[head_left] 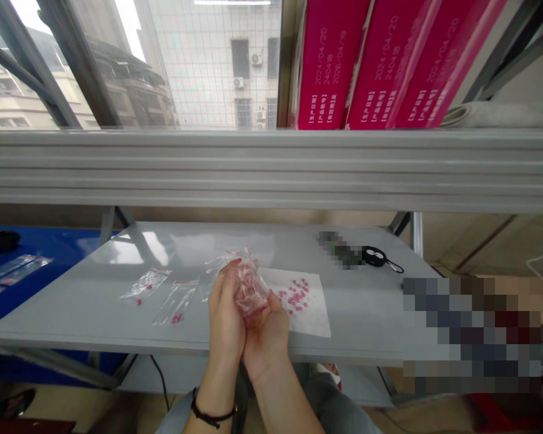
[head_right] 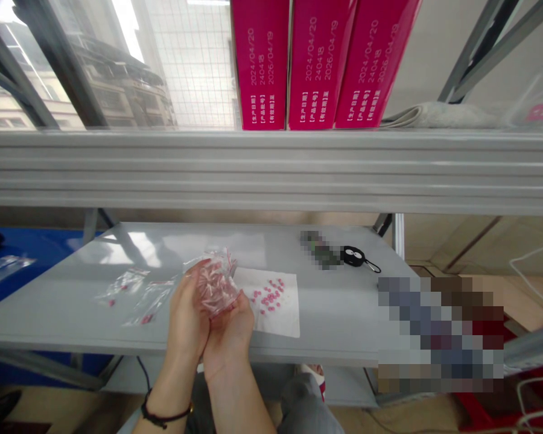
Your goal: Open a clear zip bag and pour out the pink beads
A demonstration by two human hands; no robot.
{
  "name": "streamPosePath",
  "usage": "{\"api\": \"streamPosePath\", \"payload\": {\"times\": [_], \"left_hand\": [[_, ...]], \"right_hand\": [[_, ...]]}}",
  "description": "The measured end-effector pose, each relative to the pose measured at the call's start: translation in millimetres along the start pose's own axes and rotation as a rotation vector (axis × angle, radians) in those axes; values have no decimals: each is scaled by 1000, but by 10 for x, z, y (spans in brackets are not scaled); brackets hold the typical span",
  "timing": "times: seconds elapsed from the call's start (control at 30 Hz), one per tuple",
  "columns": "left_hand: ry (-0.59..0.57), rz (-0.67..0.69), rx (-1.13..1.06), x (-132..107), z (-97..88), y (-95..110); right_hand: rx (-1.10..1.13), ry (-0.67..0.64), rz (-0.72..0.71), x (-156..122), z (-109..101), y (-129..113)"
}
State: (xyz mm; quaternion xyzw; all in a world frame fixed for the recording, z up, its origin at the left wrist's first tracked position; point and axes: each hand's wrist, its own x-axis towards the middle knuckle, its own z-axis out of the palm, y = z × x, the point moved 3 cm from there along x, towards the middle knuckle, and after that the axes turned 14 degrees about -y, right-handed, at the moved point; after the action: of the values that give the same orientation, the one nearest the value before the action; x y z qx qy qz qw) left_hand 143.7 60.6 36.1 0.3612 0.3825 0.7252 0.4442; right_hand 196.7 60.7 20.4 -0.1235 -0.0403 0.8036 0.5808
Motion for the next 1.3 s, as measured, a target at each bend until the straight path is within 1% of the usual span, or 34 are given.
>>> {"api": "streamPosePath", "payload": {"times": [0.1,0.2,0.33,0.4,0.5,0.57,0.7,0.8,1.0,1.13,1.3], "left_hand": [[8,36,15,10,-15,-14],[36,19,43,-1,-23,-18],[69,34,136,-33,-34,42],[132,63,192,-43,-58,77],[237,107,205,-43,-106,86],[267,155,195,-32,-133,71],[255,256,207,-3,-171,53],[222,274,209,9,-177,61],[152,177,101,5,-139,92],[144,142,41,-5,-106,125],[160,91,-6,-10,-97,119]], "right_hand": [[21,-9,6,1,6,8],[51,-29,1,7,11,21],[35,-53,-30,7,36,23],[45,-77,-39,3,53,17],[67,-75,-32,-1,39,11],[62,-59,-20,2,5,13],[55,-42,-35,7,-51,19],[76,-19,-43,-6,-40,24],[94,-6,-15,-51,72,30],[87,23,-14,-62,83,42],[67,10,10,-59,69,77]]}}
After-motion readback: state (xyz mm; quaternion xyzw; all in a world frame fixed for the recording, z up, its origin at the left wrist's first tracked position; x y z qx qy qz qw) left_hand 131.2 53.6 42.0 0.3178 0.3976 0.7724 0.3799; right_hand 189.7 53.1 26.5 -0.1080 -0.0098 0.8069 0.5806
